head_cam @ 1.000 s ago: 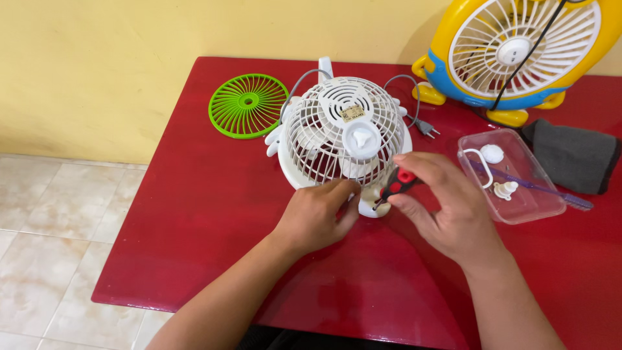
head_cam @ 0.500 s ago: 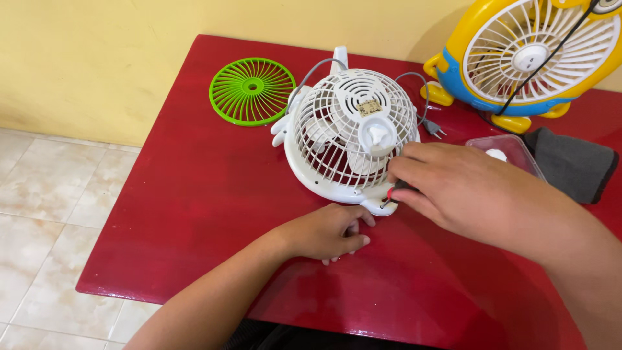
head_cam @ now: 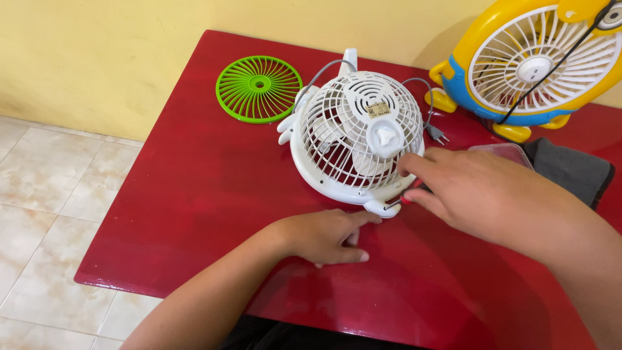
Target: The person uses a screwdriver to remove screws from the back and sides of a white rabbit-shaped electric fan. They detach the rear grille and then the front grille, exposing the fan blades and motor. The person continues to unscrew and separate components, leaving the fan partially disassembled on the table.
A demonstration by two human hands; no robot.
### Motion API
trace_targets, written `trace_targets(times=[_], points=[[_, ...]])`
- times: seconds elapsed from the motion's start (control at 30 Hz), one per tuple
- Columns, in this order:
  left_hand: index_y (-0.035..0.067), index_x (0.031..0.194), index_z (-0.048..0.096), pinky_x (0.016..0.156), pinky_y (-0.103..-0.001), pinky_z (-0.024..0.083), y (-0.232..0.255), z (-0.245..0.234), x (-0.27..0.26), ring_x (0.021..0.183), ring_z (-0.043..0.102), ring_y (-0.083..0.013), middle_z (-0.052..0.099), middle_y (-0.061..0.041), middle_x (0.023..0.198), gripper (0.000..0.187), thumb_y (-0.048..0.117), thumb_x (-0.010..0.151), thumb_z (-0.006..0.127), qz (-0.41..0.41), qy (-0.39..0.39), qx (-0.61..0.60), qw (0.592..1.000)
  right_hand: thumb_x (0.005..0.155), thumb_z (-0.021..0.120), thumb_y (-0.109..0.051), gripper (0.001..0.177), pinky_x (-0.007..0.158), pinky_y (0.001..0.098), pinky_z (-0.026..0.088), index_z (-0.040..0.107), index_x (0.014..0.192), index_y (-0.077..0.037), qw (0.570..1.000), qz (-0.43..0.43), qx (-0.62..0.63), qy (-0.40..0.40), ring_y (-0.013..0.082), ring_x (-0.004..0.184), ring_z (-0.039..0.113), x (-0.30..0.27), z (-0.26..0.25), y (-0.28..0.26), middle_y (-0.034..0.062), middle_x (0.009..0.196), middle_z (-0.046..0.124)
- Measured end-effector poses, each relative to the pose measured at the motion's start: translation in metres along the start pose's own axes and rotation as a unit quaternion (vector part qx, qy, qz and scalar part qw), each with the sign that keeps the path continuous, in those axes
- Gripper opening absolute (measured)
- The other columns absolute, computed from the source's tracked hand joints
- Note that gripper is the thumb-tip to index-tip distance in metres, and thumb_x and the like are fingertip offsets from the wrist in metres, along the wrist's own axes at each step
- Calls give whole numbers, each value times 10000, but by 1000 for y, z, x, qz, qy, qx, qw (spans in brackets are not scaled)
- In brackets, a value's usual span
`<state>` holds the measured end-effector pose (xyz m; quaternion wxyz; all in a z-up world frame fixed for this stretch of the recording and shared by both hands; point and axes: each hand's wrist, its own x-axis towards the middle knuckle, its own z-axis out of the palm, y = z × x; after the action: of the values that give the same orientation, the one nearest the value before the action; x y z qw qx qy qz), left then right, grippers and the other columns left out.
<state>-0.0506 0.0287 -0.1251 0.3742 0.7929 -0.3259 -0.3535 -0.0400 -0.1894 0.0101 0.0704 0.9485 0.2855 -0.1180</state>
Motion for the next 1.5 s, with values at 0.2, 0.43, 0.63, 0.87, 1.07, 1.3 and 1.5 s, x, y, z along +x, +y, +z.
trace_targets(times=[0.2,0.43,0.63,0.87,1.07,1.3,1.5], points=[[44,1577,319,709,-523,547,-2,20,-5,703,687,-398,707,-211,788,885,576,928,600,68,103,252,960,785,740,-143,360,757,425,528,669,1138,-149,982,-129,109,82,305,968,666,3,3,19,42,1066,650],[-9,1547,384,537,-452,533,9,44,-2,526,653,-317,660,-129,615,864,550,930,612,44,161,337,927,816,761,-195,314,732,432,545,667,1111,-146,983,-73,152,71,288,917,685,8,6,16,56,1084,644],[-40,1521,409,476,-431,522,9,49,2,470,638,-286,643,-102,561,844,476,908,675,45,183,353,917,812,819,-283,418,659,455,548,657,1153,-104,972,-28,116,203,346,787,703,19,20,11,115,915,715],[-15,1521,408,473,-446,520,9,44,2,479,637,-303,646,-107,566,807,427,907,688,35,172,335,926,908,777,-135,241,758,261,566,631,1088,-71,830,-84,438,336,105,836,681,4,64,26,44,943,726],[-25,1520,410,462,-445,510,11,40,-1,478,635,-293,644,-96,570,775,388,922,678,48,166,321,931,923,738,-90,219,783,295,537,623,1108,-61,885,-23,332,324,180,875,678,-11,104,28,73,1046,683],[-16,1494,450,460,-417,508,11,39,-4,488,631,-266,640,-94,584,731,367,919,692,70,181,324,926,762,828,-191,383,623,314,604,708,1119,-122,935,14,279,219,170,740,743,10,141,11,1,1094,716],[11,1523,422,474,-418,517,12,38,-4,489,639,-273,646,-94,589,749,365,919,687,45,153,349,923,767,814,-137,359,655,336,616,710,1109,-110,936,11,269,227,197,795,755,10,150,16,6,1076,720]])
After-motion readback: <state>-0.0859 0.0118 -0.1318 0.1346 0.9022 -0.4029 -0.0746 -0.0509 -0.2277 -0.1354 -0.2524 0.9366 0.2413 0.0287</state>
